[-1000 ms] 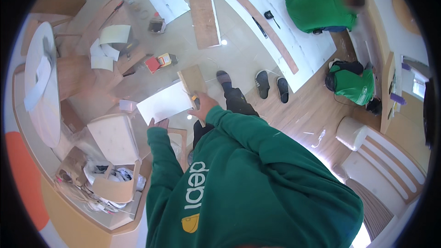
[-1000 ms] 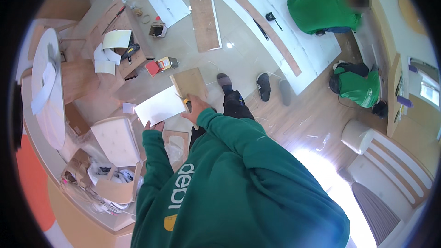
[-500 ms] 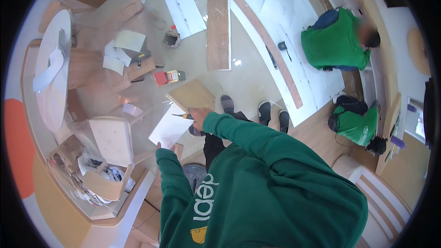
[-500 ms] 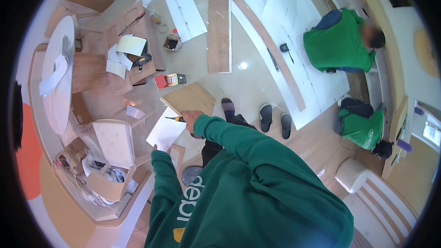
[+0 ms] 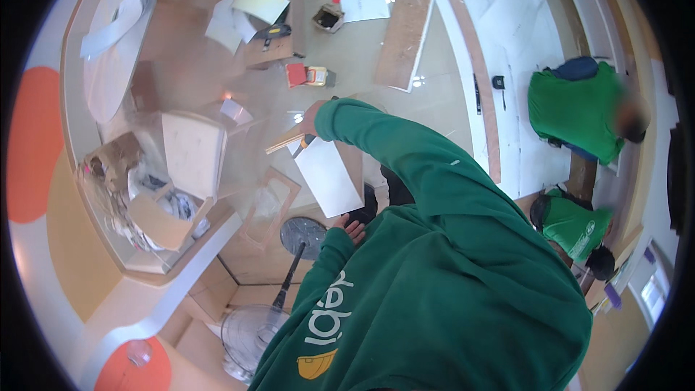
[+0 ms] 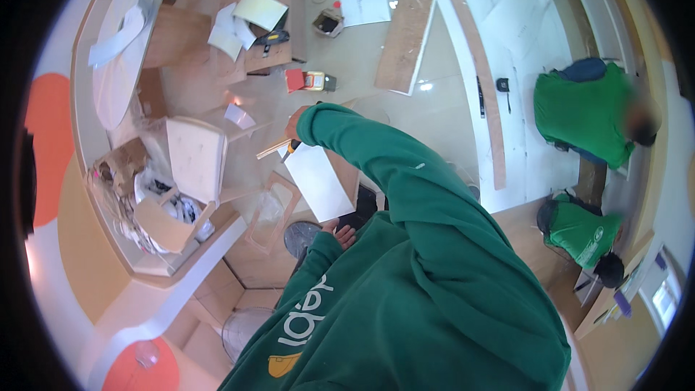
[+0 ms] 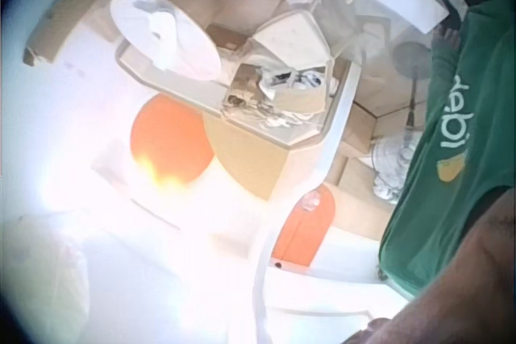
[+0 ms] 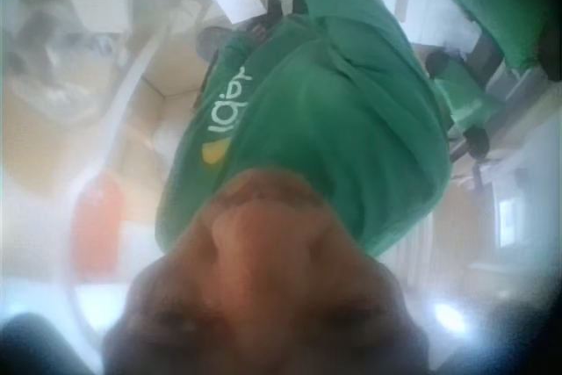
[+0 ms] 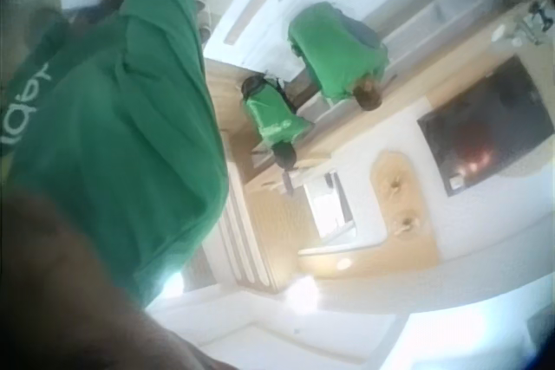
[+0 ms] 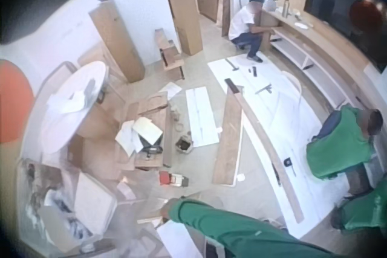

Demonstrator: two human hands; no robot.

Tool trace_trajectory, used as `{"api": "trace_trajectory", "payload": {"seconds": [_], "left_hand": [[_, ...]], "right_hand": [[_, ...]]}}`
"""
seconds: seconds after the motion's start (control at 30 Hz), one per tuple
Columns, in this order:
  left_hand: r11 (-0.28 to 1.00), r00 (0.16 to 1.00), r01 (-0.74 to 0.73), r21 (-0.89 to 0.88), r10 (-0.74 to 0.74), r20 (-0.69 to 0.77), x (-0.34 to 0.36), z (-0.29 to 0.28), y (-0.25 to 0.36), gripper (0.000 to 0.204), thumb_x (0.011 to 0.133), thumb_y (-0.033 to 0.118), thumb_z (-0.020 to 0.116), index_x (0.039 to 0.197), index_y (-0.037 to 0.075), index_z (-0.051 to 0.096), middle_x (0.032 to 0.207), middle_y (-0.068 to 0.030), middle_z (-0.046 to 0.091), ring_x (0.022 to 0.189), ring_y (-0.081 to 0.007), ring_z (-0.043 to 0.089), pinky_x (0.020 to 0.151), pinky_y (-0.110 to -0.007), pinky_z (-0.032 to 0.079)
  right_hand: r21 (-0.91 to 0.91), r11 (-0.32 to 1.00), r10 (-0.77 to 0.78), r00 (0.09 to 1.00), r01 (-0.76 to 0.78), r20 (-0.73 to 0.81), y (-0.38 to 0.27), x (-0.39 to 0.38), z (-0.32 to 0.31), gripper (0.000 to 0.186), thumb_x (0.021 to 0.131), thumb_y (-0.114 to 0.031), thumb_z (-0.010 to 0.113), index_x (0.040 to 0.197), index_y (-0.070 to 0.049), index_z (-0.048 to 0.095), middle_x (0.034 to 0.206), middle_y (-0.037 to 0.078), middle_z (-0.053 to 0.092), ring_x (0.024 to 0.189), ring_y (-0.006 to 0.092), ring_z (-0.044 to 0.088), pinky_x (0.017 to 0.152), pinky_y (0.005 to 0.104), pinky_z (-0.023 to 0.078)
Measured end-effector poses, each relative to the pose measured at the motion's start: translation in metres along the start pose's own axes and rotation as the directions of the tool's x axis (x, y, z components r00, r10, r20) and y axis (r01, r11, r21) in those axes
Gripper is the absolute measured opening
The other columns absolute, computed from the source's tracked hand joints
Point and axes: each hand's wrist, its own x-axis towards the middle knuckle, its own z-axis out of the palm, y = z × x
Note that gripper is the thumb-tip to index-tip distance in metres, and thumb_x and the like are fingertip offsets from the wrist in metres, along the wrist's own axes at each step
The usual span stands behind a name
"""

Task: The person uses a utility knife to trim excess white laminate or veneer from the edges of a wooden furniture panel. They repeatedly reposition the panel and carefully cut along the edges to remove overhanging material.

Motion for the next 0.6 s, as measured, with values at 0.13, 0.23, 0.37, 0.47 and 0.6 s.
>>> {"api": "trace_trajectory", "payload": {"seconds": [0.13, 0.23, 0.37, 0.47, 0.6], "left_hand": [[0.64, 0.826, -0.423, 0.641, 0.564, -0.018, -0.01, -0.026, 0.02, 0.074, 0.077, 0.033, 0.074, 0.136, 0.003, 0.041, 0.099, -0.0185, 0.067, 0.089, -0.0312, 0.066, 0.075, -0.046, 0.054], [0.419, 0.599, -0.527, 0.739, 0.8, -0.026, 0.0, -0.024, 0.033, 0.079, 0.072, 0.04, 0.075, 0.131, -0.003, 0.046, 0.109, -0.0248, 0.064, 0.1, -0.034, 0.063, 0.089, -0.04, 0.049], [0.342, 0.628, -0.43, 0.836, 0.778, 0.004, 0.009, -0.007, 0.038, 0.078, 0.07, 0.044, 0.075, 0.129, 0.001, 0.049, 0.118, -0.0281, 0.057, 0.113, -0.0399, 0.054, 0.096, -0.043, 0.044], [0.218, 0.58, -0.455, 0.863, 0.808, 0.102, 0.003, -0.002, 0.045, 0.071, 0.072, 0.035, 0.074, 0.13, 0.003, 0.049, 0.118, -0.0282, 0.057, 0.112, -0.0401, 0.055, 0.095, -0.043, 0.045], [0.332, 0.581, -0.549, 0.767, 0.812, 0.064, -0.008, 0.003, 0.056, 0.065, 0.074, 0.023, 0.072, 0.13, 0.002, 0.046, 0.113, -0.0269, 0.06, 0.106, -0.0408, 0.058, 0.093, -0.045, 0.046]], "right_hand": [[0.12, 0.992, -0.042, 0.999, 0.039, 0.025, -0.013, 0.005, -0.015, 0.026, 0.077, -0.01, 0.063, 0.103, -0.013, 0.065, 0.104, 0.011, 0.065, 0.101, 0.0314, 0.062, 0.084, 0.0442, 0.05], [0.137, 0.988, -0.039, 0.982, 0.064, -0.183, -0.011, -0.005, -0.022, 0.025, 0.079, -0.018, 0.067, 0.103, -0.013, 0.063, 0.102, 0.009, 0.061, 0.102, 0.0307, 0.058, 0.085, 0.0431, 0.049], [0.431, 0.902, 0.256, 0.782, 0.018, -0.568, -0.005, -0.046, -0.014, 0.033, 0.08, -0.024, 0.069, 0.107, -0.008, 0.062, 0.098, 0.013, 0.064, 0.088, 0.0314, 0.063, 0.077, 0.0377, 0.051], [0.647, 0.729, 0.627, 0.601, -0.226, -0.496, -0.01, -0.089, 0.017, 0.033, 0.084, -0.026, 0.066, 0.108, -0.004, 0.062, 0.095, 0.016, 0.066, 0.085, 0.0293, 0.065, 0.075, 0.0361, 0.05], [0.849, 0.394, 0.894, 0.362, -0.352, -0.264, -0.043, -0.139, 0.097, 0.029, 0.085, -0.017, 0.066, 0.108, 0.0, 0.06, 0.072, 0.006, 0.062, 0.063, 0.0138, 0.06, 0.054, 0.0275, 0.049]]}}
